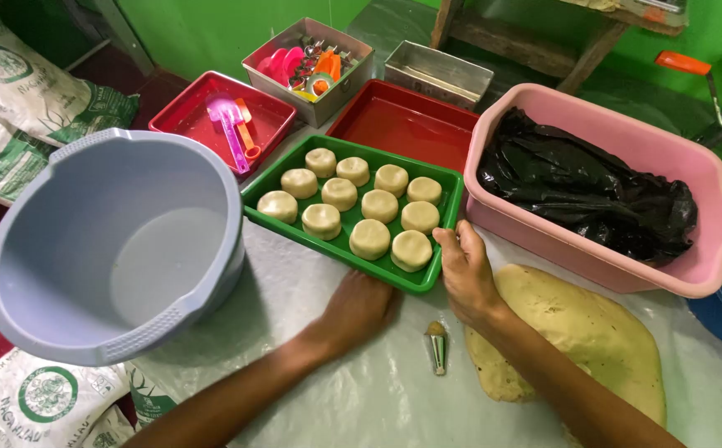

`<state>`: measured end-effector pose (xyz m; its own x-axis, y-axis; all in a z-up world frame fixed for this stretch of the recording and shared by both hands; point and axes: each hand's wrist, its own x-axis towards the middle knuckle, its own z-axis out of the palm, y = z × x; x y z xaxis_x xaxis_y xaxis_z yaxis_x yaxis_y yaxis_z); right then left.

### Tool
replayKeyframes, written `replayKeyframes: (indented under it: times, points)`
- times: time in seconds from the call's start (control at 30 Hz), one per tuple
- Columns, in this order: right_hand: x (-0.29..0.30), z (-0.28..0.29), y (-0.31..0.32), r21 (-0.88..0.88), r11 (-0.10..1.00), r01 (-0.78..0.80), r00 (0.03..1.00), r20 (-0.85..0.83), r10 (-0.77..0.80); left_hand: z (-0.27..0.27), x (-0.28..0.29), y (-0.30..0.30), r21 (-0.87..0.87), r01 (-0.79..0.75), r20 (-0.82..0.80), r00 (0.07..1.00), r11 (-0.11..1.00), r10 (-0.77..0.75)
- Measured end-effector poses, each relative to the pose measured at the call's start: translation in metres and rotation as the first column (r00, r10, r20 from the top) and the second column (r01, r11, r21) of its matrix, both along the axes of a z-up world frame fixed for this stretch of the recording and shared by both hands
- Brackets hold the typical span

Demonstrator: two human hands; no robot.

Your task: Kneading a large lump of dough and rolling small pieces into round balls for pastries.

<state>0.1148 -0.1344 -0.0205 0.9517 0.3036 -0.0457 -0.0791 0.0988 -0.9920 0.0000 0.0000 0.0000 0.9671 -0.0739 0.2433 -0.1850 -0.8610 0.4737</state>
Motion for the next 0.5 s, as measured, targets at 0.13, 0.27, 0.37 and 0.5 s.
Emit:
replayKeyframes:
  times: [0.13,0.27,0.37,0.5]
  points:
    - [-0.008,0.014,0.004,0.032,0.999,-0.010,1.000,-0.021,0.010,-0.003,0.008,0.003,0.007,-0.008,0.014,1.000,1.000,0.007]
    - [-0.011,0.016,0.006,0.039,0.999,0.004,1.000,0.016,-0.005,-0.005,0.017,0.007,0.030,-0.013,0.046,0.999,0.999,0.012]
    - [-0.010,0.016,0.007,0.037,0.999,0.006,1.000,0.020,-0.007,-0.008,0.023,0.011,0.048,-0.019,0.073,0.997,0.999,0.016]
    - [-0.020,0.034,0.015,0.070,0.997,0.027,0.999,0.019,-0.028,-0.016,0.029,0.015,0.076,-0.025,0.099,0.995,0.997,0.018]
